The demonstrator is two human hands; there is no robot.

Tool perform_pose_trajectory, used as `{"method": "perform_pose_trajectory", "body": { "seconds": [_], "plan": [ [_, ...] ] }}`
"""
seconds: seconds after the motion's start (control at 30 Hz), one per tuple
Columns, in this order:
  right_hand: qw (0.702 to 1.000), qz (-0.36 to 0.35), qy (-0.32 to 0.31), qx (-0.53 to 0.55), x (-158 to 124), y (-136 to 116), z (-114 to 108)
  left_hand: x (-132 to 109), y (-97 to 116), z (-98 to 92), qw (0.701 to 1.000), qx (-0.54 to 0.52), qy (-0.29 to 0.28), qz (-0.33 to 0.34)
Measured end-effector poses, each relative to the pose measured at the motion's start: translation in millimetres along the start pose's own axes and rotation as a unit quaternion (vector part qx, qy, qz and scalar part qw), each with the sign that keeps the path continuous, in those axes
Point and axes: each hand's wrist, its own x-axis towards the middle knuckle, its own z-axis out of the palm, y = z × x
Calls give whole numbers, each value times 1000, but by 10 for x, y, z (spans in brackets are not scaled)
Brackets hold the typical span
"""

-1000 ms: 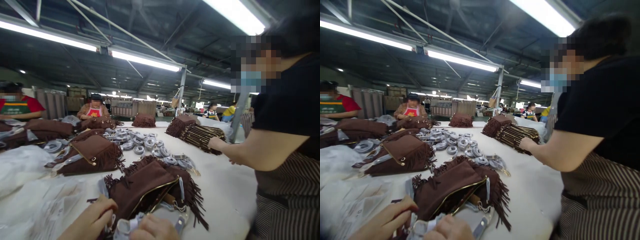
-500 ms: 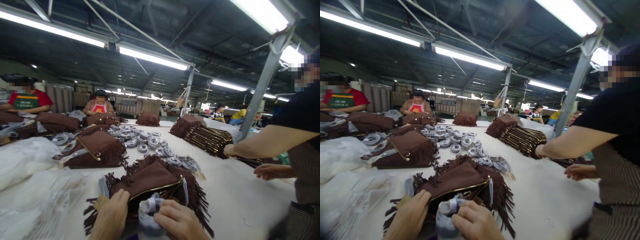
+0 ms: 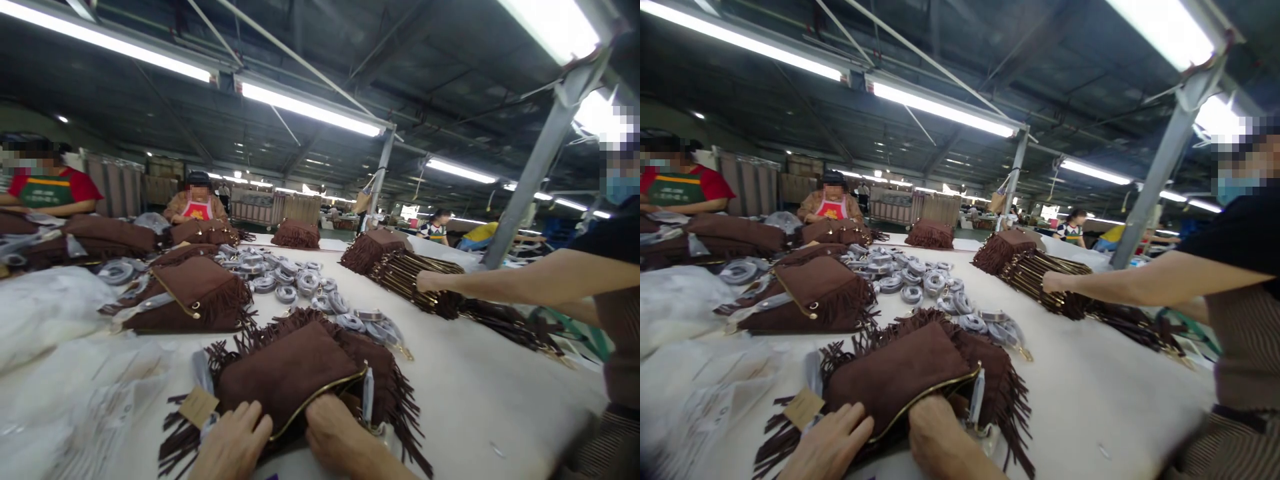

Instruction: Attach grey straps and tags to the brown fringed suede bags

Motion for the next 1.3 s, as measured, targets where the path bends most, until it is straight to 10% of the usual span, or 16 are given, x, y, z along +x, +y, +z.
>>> {"method": "perform_pose_trajectory", "body": {
  "seconds": [0.17,0.3,0.5,0.87,1.13,1.3],
  "plan": [
    [994,-56,-29,-84,-296,76,-491,-13,-28,-110,998,-12,-46,-38],
    [995,88,45,-30,-452,437,-926,-26,-24,-218,994,-16,-90,-67],
    [983,119,-143,9,-504,755,-1058,12,310,-513,997,-5,-48,-53],
    [945,191,-69,258,-454,21,-1361,349,1301,-645,991,-124,46,-30],
    [928,181,-97,311,-538,98,-1231,43,1133,-826,1000,-5,-11,-15],
    [968,167,-30,185,-646,356,-1330,-392,274,-880,988,97,-22,-117]
  ]
}}
